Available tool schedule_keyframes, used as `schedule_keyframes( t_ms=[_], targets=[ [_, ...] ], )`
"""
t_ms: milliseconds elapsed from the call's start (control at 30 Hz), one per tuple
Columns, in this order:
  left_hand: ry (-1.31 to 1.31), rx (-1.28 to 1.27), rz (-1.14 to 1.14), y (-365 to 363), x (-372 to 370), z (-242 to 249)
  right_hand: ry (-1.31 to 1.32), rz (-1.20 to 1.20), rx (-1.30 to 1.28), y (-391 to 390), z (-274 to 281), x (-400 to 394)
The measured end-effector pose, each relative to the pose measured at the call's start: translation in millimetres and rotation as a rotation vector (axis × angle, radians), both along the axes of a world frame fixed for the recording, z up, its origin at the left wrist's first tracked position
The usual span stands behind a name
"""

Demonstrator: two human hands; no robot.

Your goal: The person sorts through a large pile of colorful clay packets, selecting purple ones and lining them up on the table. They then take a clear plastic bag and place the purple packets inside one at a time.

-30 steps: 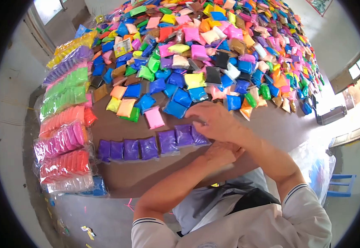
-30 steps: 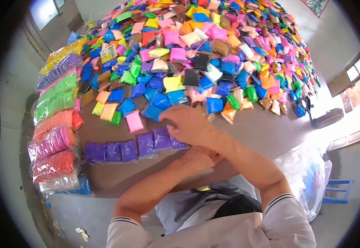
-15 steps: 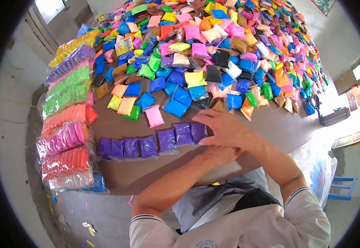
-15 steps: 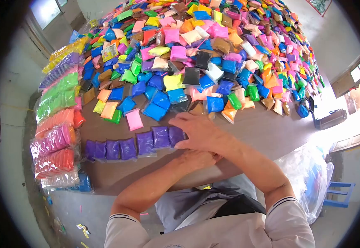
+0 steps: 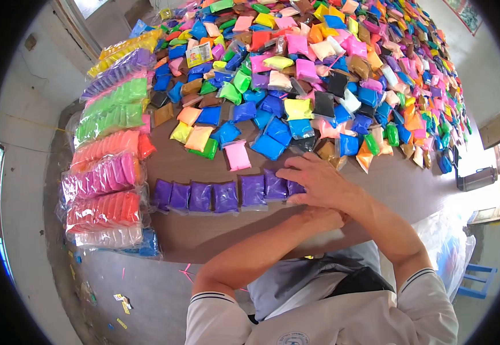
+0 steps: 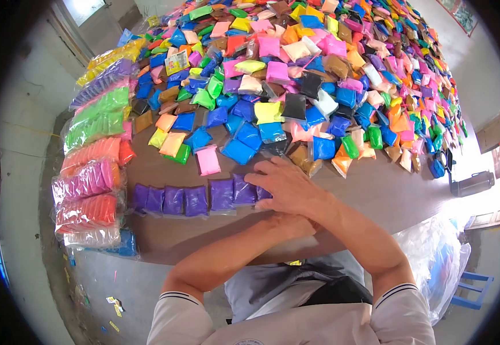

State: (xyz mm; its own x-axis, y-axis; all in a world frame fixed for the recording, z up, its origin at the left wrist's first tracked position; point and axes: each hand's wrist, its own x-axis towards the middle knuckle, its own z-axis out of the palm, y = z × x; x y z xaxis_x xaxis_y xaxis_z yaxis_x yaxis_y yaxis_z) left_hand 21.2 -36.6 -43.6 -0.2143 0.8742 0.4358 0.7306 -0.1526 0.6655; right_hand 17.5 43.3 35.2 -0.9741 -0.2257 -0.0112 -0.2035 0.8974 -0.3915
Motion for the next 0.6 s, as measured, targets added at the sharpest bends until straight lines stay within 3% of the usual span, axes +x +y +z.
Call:
schedule_keyframes(
  t_ms=[300, 367, 467, 600],
  targets=[
    [-0.004, 0.011, 0.044, 1.1, 5.1, 4.7, 0.188, -0.054, -0.106, 10.6, -7.2, 12.3],
    [-0.025, -0.047, 0.029, 2.4, 6.0, 7.8, 0.218, -0.131, -0.149, 15.0, 0.4, 16.8],
    [-0.111, -0.289, -0.207, 11.0, -3.8, 6.7, 0.332, -0.272, -0.188, 29.0, 14.1, 14.6],
    [0.061, -0.155, -0.2, 7.4, -7.1, 17.3, 0.568, -0.492, -0.249, 62.2, 27.7, 3.2]
  ],
)
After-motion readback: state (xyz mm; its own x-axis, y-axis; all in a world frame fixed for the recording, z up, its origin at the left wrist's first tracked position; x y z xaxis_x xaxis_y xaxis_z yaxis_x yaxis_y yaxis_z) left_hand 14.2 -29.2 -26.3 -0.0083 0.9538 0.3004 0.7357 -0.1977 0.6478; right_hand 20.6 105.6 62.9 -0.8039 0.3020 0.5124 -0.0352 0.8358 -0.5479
